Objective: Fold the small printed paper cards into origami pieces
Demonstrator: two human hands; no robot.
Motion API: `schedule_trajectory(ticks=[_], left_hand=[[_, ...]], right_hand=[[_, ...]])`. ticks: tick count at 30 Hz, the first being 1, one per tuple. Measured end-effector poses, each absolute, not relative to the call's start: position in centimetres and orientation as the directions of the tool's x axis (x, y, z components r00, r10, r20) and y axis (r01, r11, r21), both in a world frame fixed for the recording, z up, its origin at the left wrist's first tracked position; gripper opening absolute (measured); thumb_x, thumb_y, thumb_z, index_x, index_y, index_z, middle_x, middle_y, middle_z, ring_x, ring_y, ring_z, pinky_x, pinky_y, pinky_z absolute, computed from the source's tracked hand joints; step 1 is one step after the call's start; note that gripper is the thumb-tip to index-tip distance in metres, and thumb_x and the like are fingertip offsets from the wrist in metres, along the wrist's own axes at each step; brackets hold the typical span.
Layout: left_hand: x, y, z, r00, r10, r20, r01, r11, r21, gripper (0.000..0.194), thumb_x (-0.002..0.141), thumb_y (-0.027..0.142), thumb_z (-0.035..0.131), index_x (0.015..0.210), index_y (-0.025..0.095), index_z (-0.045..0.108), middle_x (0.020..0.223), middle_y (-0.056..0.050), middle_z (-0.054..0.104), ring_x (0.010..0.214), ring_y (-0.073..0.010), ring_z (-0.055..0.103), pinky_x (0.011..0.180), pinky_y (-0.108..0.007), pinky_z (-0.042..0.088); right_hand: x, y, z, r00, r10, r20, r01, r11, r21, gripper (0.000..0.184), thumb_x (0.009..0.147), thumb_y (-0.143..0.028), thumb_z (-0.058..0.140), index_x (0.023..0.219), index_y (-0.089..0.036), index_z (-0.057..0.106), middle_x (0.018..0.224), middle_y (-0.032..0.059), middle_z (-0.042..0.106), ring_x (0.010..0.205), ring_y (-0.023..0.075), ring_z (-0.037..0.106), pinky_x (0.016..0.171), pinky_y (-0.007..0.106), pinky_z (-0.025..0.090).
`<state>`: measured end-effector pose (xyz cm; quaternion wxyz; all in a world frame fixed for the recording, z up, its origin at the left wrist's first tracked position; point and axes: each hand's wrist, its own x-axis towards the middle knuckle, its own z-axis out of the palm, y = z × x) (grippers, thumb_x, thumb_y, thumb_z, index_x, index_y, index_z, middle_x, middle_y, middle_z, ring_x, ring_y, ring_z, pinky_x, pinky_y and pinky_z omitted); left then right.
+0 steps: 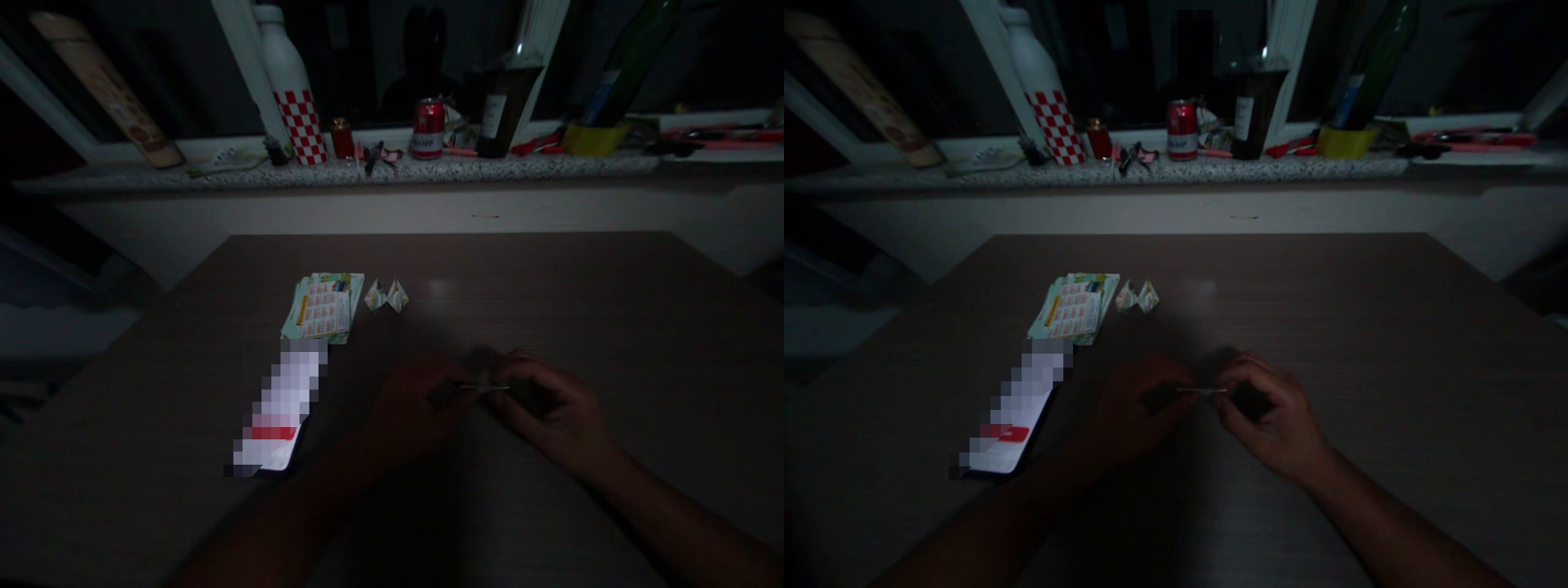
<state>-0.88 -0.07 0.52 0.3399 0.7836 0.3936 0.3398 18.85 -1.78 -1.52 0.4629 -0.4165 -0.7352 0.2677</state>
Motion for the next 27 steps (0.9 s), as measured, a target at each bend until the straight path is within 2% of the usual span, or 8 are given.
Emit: schedule_trajectory(ticks=[7,11,14,16,19,22,27], left_hand=[[-0.7,-0.1,0.2,0.292,0.947,0.134,0.267,-0.215,0.939,0.016,0.077,0.033,0.067,0.073,0.018,0.063,0.075,-0.002,0.067,0.070,-0.0156,0.061,0.064,-0.026,0.045],[0.0,0.1,-0.2,0.230,0.973,0.013,0.089,-0.034,0.995,0.026,0.069,0.029,0.073,0.064,0.017,0.050,0.063,0.003,0.056,0.059,-0.0110,0.052,0.055,-0.022,0.040],[0.2,0.4,-0.5,0.265,0.960,-0.086,-0.031,0.098,0.995,0.032,0.065,0.023,0.074,0.068,0.019,0.042,0.060,0.007,0.048,0.053,-0.0080,0.046,0.050,-0.019,0.037],[0.2,0.5,-0.6,0.306,0.948,-0.092,-0.052,0.113,0.992,0.030,0.068,0.023,0.072,0.074,0.019,0.043,0.064,0.006,0.051,0.056,-0.0089,0.049,0.053,-0.019,0.038],[0.0,0.5,-0.6,0.324,0.945,-0.031,-0.060,0.053,0.997,0.015,0.075,0.022,0.065,0.078,0.018,0.050,0.070,0.003,0.056,0.065,-0.0106,0.053,0.060,-0.021,0.041],[-0.2,0.7,-0.4,0.283,0.959,-0.001,-0.096,0.029,0.995,0.006,0.074,0.018,0.062,0.073,0.017,0.056,0.068,0.003,0.057,0.066,-0.0109,0.054,0.063,-0.022,0.042],[-0.2,1.1,-0.2,0.215,0.975,-0.048,-0.113,0.074,0.991,0.004,0.070,0.014,0.061,0.070,0.016,0.065,0.068,0.001,0.063,0.067,-0.0124,0.057,0.064,-0.023,0.044]], right_hand=[[18.4,-2.1,-1.8,-0.098,0.889,0.448,0.421,0.445,-0.791,0.008,0.078,-0.020,0.068,0.084,-0.023,0.063,0.079,0.0027,0.068,0.071,0.0179,0.064,0.064,0.031,0.052],[17.8,-2.3,-1.6,0.029,0.911,0.412,0.391,0.369,-0.843,0.015,0.076,-0.021,0.070,0.088,-0.024,0.061,0.076,0.0009,0.069,0.068,0.0167,0.066,0.066,0.031,0.054],[17.5,-2.2,-1.5,0.074,0.925,0.373,0.307,0.334,-0.891,0.024,0.075,-0.021,0.071,0.095,-0.024,0.058,0.073,-0.0001,0.069,0.066,0.0163,0.066,0.065,0.030,0.055],[17.6,-2.0,-1.5,0.094,0.933,0.346,0.264,0.312,-0.913,0.018,0.075,-0.023,0.071,0.089,-0.023,0.059,0.072,0.0005,0.070,0.066,0.0162,0.067,0.063,0.028,0.055],[17.9,-1.8,-1.4,0.098,0.954,0.284,0.253,0.252,-0.934,0.008,0.076,-0.026,0.069,0.079,-0.022,0.063,0.069,0.0013,0.068,0.060,0.0151,0.065,0.055,0.025,0.053],[18.5,-1.7,-1.3,0.054,0.968,0.244,0.263,0.222,-0.939,0.005,0.079,-0.028,0.066,0.081,-0.023,0.068,0.068,0.0012,0.069,0.056,0.0140,0.063,0.049,0.023,0.050],[19.1,-1.8,-1.4,-0.132,0.931,0.340,0.275,0.364,-0.890,0.018,0.083,-0.019,0.060,0.096,-0.027,0.070,0.095,0.0035,0.074,0.085,0.0199,0.069,0.073,0.031,0.056]])
